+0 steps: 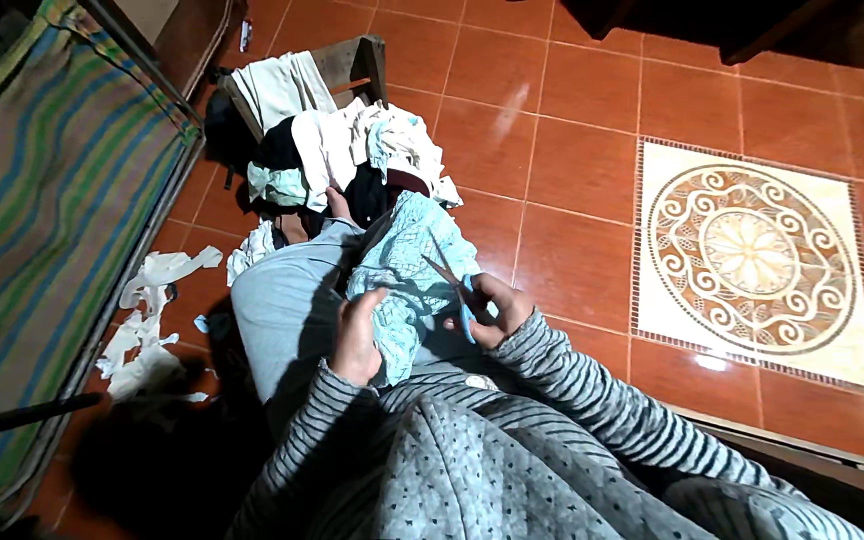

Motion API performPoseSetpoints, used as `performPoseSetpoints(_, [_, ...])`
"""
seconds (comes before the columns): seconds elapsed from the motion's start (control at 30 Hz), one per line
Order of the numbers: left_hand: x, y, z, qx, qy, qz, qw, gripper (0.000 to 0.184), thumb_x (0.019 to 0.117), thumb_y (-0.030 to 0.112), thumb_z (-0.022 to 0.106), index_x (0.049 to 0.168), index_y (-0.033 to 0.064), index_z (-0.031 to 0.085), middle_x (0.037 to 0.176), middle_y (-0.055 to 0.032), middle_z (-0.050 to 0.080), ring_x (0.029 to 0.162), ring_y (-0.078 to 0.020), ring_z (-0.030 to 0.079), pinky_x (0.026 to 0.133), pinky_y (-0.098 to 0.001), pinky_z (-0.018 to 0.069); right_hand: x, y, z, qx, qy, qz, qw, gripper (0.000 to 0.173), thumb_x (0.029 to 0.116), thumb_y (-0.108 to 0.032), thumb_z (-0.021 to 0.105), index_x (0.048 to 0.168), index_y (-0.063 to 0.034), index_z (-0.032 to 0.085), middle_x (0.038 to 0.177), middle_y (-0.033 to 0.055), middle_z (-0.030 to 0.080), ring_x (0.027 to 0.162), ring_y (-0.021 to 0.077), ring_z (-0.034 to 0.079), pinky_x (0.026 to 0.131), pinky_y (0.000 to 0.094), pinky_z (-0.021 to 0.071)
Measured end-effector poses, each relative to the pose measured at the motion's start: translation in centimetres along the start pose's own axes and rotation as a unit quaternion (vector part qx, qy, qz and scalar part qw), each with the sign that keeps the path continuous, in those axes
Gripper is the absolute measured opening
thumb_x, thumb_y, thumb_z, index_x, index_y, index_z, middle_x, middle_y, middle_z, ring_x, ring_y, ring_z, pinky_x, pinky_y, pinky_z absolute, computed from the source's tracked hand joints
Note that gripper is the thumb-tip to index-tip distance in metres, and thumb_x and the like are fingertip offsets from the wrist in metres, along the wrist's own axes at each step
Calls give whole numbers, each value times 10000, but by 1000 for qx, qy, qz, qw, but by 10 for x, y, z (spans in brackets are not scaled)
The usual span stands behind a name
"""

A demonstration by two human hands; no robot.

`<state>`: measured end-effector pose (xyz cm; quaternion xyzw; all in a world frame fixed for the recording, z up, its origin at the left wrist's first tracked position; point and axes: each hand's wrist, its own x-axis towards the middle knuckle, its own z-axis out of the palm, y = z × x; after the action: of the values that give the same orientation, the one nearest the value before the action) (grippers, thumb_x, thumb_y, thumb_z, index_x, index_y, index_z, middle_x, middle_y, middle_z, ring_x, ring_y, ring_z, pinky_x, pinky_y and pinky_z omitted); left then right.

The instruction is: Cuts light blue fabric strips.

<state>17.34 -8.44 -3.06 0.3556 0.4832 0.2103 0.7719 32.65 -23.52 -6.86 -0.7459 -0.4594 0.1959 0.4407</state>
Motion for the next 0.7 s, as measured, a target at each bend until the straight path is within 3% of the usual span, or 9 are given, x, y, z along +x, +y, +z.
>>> performPoseSetpoints(0.13, [25,-13,-3,-62,67,-68,994,285,1057,162,398,1243,23,563,1087,-155,675,987,-240,682,834,-438,581,13,12,-3,-141,-53,33,988,501,710,-173,828,1124,61,671,1150,251,687,1144,448,620,989,564,499])
performPoseSetpoints(0.23, [37,-25,-3,-42,96,-77,991,225,1036,116,380,1102,19,572,921,-122,659,823,-201,669,703,-378,573,15,15,0,-171,-52,27,984,366,700,-63,803,1026,60,693,1021,250,712,1021,459,665,891,573,534])
performPoseSetpoints(0.27, [38,-26,-2,-41,85,-84,992,265,1068,160,343,1122,28,567,930,-112,656,828,-195,665,710,-374,568,17,12,-2,-162,-63,40,984,353,708,-45,793,1027,68,693,1004,263,707,995,462,669,874,577,534])
performPoseSetpoints(0.37, [34,-19,-5,-47,-25,-124,991,546,1110,468,252,1379,92,543,1165,-114,698,1051,-214,691,879,-432,588,16,9,-10,-126,-111,51,984,350,702,-14,782,1026,84,690,966,282,691,948,465,670,839,595,530])
performPoseSetpoints(0.4, [32,-17,-7,-45,-69,-139,987,579,1098,508,250,1391,104,545,1174,-109,709,1068,-214,696,898,-439,592,12,9,-12,-120,-115,28,986,337,675,-8,782,986,82,686,914,272,687,893,456,676,787,588,539])
performPoseSetpoints(0.47, [30,-17,-11,-49,-130,-155,978,440,1109,389,351,1324,74,573,1096,-103,733,1003,-205,722,864,-416,614,6,0,-17,-113,-153,14,982,321,660,10,784,956,86,684,892,265,685,878,447,679,774,573,542])
performPoseSetpoints(0.53, [27,-16,-8,-30,-89,-164,982,312,1065,246,525,1288,33,575,1070,-124,722,960,-217,721,830,-414,615,1,-16,-22,-115,-223,39,967,309,693,24,777,978,97,680,929,274,683,915,444,678,811,568,538])
performPoseSetpoints(0.6, [23,-15,-4,15,-53,-154,987,335,1060,240,544,1310,17,550,1093,-133,706,960,-215,714,823,-398,612,-6,-20,-24,-90,-277,36,956,284,705,23,769,959,101,668,896,266,681,872,422,684,782,561,539])
performPoseSetpoints(0.7, [16,-18,-2,16,-55,-181,982,240,1086,170,459,1227,7,563,999,-132,712,894,-211,719,784,-382,614,-16,-15,-25,34,-308,51,949,180,731,-48,741,837,36,623,728,130,627,680,203,617,607,400,489])
